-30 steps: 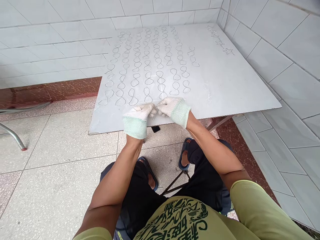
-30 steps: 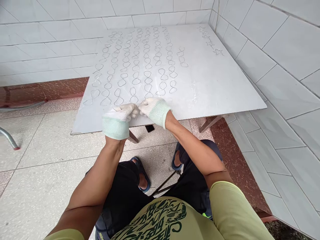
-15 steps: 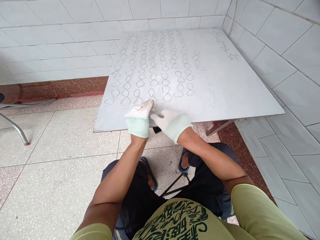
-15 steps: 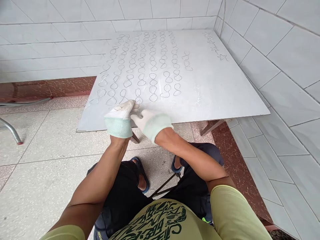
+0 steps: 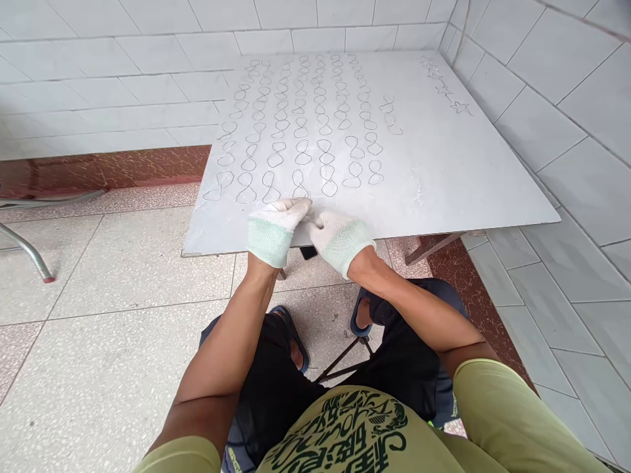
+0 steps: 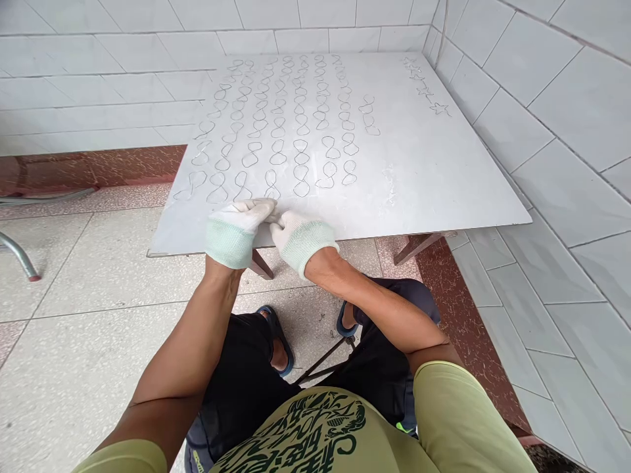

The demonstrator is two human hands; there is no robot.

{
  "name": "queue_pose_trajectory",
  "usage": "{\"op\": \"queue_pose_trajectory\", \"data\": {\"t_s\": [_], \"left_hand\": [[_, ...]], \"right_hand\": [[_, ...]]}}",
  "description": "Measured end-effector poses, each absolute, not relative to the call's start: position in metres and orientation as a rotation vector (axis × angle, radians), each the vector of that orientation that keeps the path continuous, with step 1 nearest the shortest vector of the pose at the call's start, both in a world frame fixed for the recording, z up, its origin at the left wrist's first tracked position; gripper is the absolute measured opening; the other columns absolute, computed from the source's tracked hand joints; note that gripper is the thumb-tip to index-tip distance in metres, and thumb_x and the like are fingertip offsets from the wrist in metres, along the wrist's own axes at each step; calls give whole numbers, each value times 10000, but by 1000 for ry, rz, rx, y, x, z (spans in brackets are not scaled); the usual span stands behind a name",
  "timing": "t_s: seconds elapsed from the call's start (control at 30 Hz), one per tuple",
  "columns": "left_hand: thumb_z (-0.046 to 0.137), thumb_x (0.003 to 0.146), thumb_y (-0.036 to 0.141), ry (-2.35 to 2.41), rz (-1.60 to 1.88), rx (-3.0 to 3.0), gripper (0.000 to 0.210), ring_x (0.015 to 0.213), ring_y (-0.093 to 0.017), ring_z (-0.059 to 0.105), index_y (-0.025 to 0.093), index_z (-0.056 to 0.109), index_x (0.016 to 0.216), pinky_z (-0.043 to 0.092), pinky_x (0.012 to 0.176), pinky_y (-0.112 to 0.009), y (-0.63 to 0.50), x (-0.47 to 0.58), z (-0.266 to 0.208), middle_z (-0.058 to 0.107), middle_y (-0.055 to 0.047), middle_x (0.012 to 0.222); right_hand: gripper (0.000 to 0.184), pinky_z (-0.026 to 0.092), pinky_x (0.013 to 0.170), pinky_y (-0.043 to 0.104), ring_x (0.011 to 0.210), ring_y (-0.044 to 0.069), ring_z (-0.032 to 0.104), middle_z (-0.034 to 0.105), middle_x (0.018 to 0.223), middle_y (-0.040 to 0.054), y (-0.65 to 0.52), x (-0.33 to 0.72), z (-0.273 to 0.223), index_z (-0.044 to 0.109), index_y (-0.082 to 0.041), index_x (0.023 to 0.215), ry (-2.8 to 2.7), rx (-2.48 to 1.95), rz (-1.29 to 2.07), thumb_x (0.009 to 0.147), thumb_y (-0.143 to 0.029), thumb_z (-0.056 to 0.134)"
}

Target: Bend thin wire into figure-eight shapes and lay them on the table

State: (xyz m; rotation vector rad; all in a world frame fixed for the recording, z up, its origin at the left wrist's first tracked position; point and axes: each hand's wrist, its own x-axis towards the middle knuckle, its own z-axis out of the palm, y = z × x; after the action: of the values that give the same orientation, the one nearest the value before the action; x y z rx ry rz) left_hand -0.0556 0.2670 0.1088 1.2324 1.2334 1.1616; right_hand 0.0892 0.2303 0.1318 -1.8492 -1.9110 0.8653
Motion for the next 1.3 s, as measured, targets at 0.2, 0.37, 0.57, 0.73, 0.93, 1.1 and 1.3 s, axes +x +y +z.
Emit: {"op": "queue_pose_trajectory", "data": {"t_s": [0.2,0.37,0.57,0.73,0.93,1.1,1.3], "left_hand": [[843,787,486,1270,982,1358,301,837,-227,735,194,824,859,573,764,-325,280,-67,104,836,-70,893],[808,786,484,1220,905,1431,282,795,-223,720,205,781,800,560,732,-323,293,-76,97,812,-78,838],[807,725,457,1127,874,1496,262,710,-183,661,204,745,696,527,728,-316,303,-83,99,773,-61,744],[805,728,448,1128,850,1505,262,664,-168,619,194,760,690,504,670,-306,298,-85,102,751,-59,714],[833,790,440,1161,800,1488,240,766,-233,745,205,791,772,574,700,-334,291,-87,102,827,-93,813],[804,826,482,1109,813,1525,296,850,-243,776,186,818,819,609,806,-356,288,-86,109,861,-117,905],[782,831,490,1207,814,1564,303,753,-207,715,203,785,733,555,717,-325,285,-83,115,833,-87,835]], "right_hand": [[378,456,807,357,926,243,698,833,1100,108,229,89,137,787,-205,1152,-1958,-1852,863,1185,-427,483],[333,416,773,349,859,217,647,800,1010,77,223,88,140,779,-217,1106,-2022,-1848,765,1166,-398,506],[269,445,791,334,886,219,660,784,1022,84,224,89,139,772,-209,1081,-2068,-1816,783,1140,-283,520],[238,417,753,333,814,210,621,767,957,66,214,91,151,770,-208,1085,-2108,-1884,693,1102,-247,535],[267,424,776,319,840,208,638,770,952,81,206,92,164,769,-189,1034,-2083,-1872,642,1096,-225,511],[278,442,783,338,837,219,633,771,970,98,209,97,154,759,-166,1121,-2072,-1877,650,1095,-237,491],[326,480,860,347,944,229,666,780,1029,126,211,98,144,721,-147,1199,-2046,-1800,726,1137,-318,451]]}}
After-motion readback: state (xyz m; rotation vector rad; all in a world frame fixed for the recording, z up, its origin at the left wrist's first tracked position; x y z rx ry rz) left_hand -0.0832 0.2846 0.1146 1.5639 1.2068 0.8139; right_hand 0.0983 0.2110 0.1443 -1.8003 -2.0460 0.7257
